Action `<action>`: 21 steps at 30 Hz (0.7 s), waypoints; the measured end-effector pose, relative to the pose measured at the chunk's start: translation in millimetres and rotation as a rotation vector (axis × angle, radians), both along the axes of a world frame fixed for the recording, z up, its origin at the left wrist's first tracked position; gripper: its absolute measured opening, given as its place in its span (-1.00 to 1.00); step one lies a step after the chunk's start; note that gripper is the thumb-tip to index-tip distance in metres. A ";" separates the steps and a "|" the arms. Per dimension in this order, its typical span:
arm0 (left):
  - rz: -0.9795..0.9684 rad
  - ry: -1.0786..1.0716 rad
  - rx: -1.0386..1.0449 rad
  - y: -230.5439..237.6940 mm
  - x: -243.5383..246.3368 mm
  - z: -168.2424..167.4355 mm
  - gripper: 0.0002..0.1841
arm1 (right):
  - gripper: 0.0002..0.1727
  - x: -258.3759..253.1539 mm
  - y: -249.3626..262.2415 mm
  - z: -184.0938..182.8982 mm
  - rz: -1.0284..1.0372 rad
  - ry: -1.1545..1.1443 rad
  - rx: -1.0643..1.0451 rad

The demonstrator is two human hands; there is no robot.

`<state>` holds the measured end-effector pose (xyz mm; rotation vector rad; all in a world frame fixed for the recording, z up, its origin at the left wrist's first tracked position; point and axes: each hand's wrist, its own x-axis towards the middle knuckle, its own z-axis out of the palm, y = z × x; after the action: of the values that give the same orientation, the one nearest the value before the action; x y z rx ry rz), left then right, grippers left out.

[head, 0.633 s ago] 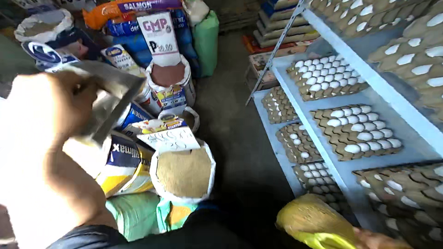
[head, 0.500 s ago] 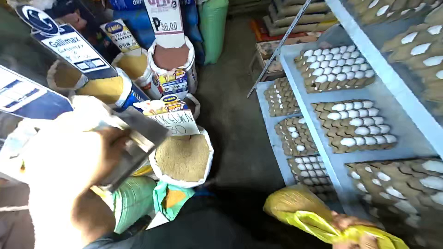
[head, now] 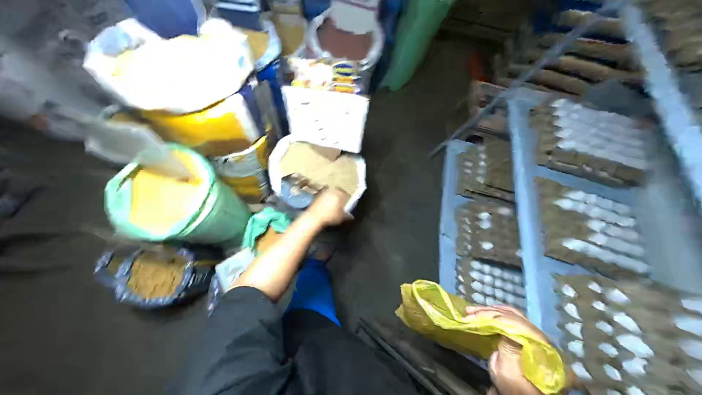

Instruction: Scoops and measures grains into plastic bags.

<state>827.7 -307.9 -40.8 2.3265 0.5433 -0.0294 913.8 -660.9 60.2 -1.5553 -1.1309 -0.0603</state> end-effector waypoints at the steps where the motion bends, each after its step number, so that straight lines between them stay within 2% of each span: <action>1: -0.195 -0.064 -0.087 -37.7 -29.7 12.2 -0.24 | -0.76 -14.8 6.7 -0.1 0.070 -0.069 -0.029; 2: -0.358 -0.100 -0.146 -75.9 -61.9 22.4 -0.02 | -0.77 -31.4 13.9 1.6 0.147 -0.120 -0.062; 3: -0.415 -0.121 -0.178 -110.8 -94.0 35.5 0.17 | -0.76 -49.2 22.6 3.7 0.224 -0.147 -0.082; 5: -0.275 -0.180 -0.207 -159.9 -151.6 57.1 0.30 | -0.73 -88.5 42.1 8.7 0.404 -0.144 -0.082; 7: -0.068 -0.323 -0.154 -183.0 -205.8 69.7 0.20 | -0.79 -129.9 62.1 13.2 0.621 -0.131 -0.045; 8: 0.028 -0.416 -0.123 -189.6 -233.4 75.2 0.06 | -0.79 -150.6 72.9 16.8 0.729 -0.175 -0.035; 11: 0.311 -0.717 0.185 -203.9 -308.4 80.4 -0.58 | -0.74 -214.4 108.7 30.1 1.027 -0.416 0.039; 12: 0.407 -0.787 0.303 -206.7 -332.9 84.5 -0.73 | -0.74 -238.3 121.8 34.5 1.102 -0.454 0.088; 13: 0.491 -0.822 0.414 -209.3 -359.2 92.1 -0.80 | -0.74 -263.5 134.5 38.9 1.177 -0.459 0.133; 15: 0.600 -0.841 0.604 -212.4 -415.1 106.0 -0.78 | -0.76 -318.1 161.3 41.6 1.380 -0.348 0.201; 16: 0.616 -0.833 0.663 -213.8 -445.3 113.2 -0.80 | -0.76 -348.0 175.7 40.4 1.546 -0.199 0.176; 17: 0.618 -0.804 0.689 -216.0 -476.8 120.8 -0.83 | -0.63 -378.9 191.7 37.4 1.734 -0.026 0.100; 18: 0.632 -0.750 0.701 -219.8 -507.3 127.8 -0.87 | -0.31 -409.7 209.5 32.7 1.917 0.065 -0.013; 19: 0.655 -0.707 0.704 -223.8 -535.6 132.8 -0.86 | -0.02 -442.2 227.7 28.6 2.090 0.025 -0.102; 20: 0.689 -0.664 0.702 -227.9 -563.2 138.0 -0.81 | 0.10 -479.7 243.1 31.1 2.292 -0.038 -0.156; 21: 0.729 -0.623 0.669 -232.8 -589.3 144.8 -0.75 | -0.02 -523.3 248.2 46.7 2.494 -0.020 -0.184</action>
<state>238.3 -540.7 104.0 2.3895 1.1426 1.3406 390.5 -412.7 106.9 0.5950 -2.2520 1.6102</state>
